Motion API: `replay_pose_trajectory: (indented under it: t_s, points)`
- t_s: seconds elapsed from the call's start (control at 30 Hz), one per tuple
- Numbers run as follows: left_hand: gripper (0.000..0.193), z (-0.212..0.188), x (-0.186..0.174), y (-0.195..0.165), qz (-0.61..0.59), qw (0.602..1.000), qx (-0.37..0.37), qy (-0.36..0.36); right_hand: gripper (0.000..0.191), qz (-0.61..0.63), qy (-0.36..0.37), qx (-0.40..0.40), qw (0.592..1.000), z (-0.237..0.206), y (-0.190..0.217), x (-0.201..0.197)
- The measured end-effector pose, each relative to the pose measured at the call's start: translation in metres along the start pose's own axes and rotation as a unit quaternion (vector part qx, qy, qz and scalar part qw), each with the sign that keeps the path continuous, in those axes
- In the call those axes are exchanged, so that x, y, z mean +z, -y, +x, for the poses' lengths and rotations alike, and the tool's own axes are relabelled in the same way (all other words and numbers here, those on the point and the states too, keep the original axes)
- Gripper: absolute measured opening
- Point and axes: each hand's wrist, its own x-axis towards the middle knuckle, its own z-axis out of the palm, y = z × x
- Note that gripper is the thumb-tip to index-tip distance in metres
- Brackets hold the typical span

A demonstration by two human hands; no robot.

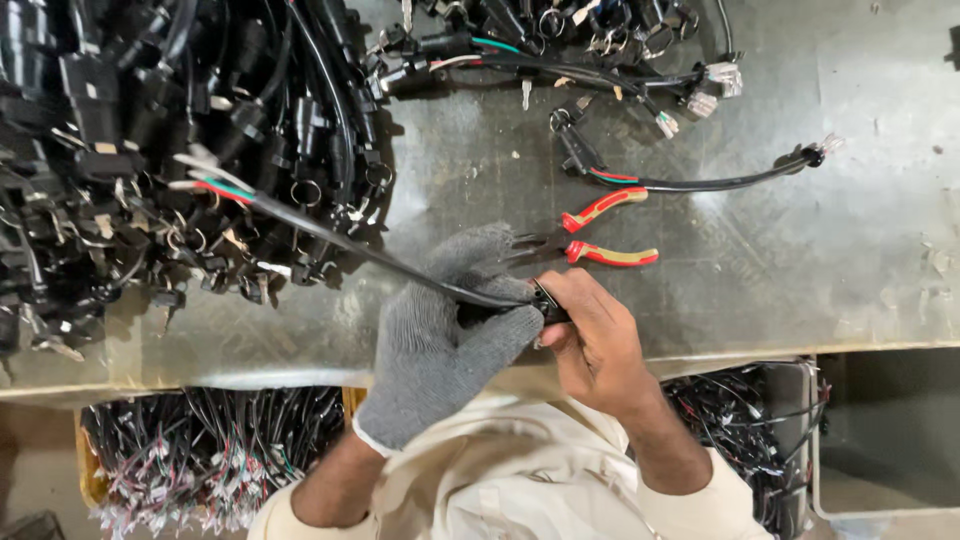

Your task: The person repeatedly picks up wire harnesses with keys attached, uses pliers to crimp or secure a connector, and places the finished unit into a growing pile on the table. The process is continuous and repetitive throughout the clip.

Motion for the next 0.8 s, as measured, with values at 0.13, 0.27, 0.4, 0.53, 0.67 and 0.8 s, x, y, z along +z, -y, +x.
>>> replay_pose_trajectory:
  t_s: [0.13,0.27,0.4,0.53,0.67,0.8]
  points:
    - [0.049,0.005,-0.015,-0.001,0.092,0.993,0.023,0.072,0.033,-0.032,-0.016,-0.075,0.997,-0.003,-0.003,0.006]
    - [0.044,0.005,-0.022,0.006,0.111,0.988,-0.037,0.097,0.033,0.054,-0.007,-0.005,0.999,-0.007,-0.005,0.013]
    - [0.044,0.002,-0.015,0.009,0.162,0.982,0.064,0.072,0.038,0.052,0.008,0.026,0.998,-0.012,-0.008,0.016]
    - [0.044,-0.009,0.001,0.006,0.146,0.986,0.082,0.000,0.040,0.254,0.035,0.174,0.951,-0.013,-0.019,0.015]
    - [0.049,-0.011,0.004,0.012,0.249,0.963,0.071,-0.072,0.027,0.285,0.065,0.185,0.938,-0.015,-0.029,0.013]
    - [0.036,-0.008,-0.009,0.021,0.166,0.971,0.147,0.089,0.026,0.279,0.068,0.154,0.945,-0.019,-0.036,0.018]
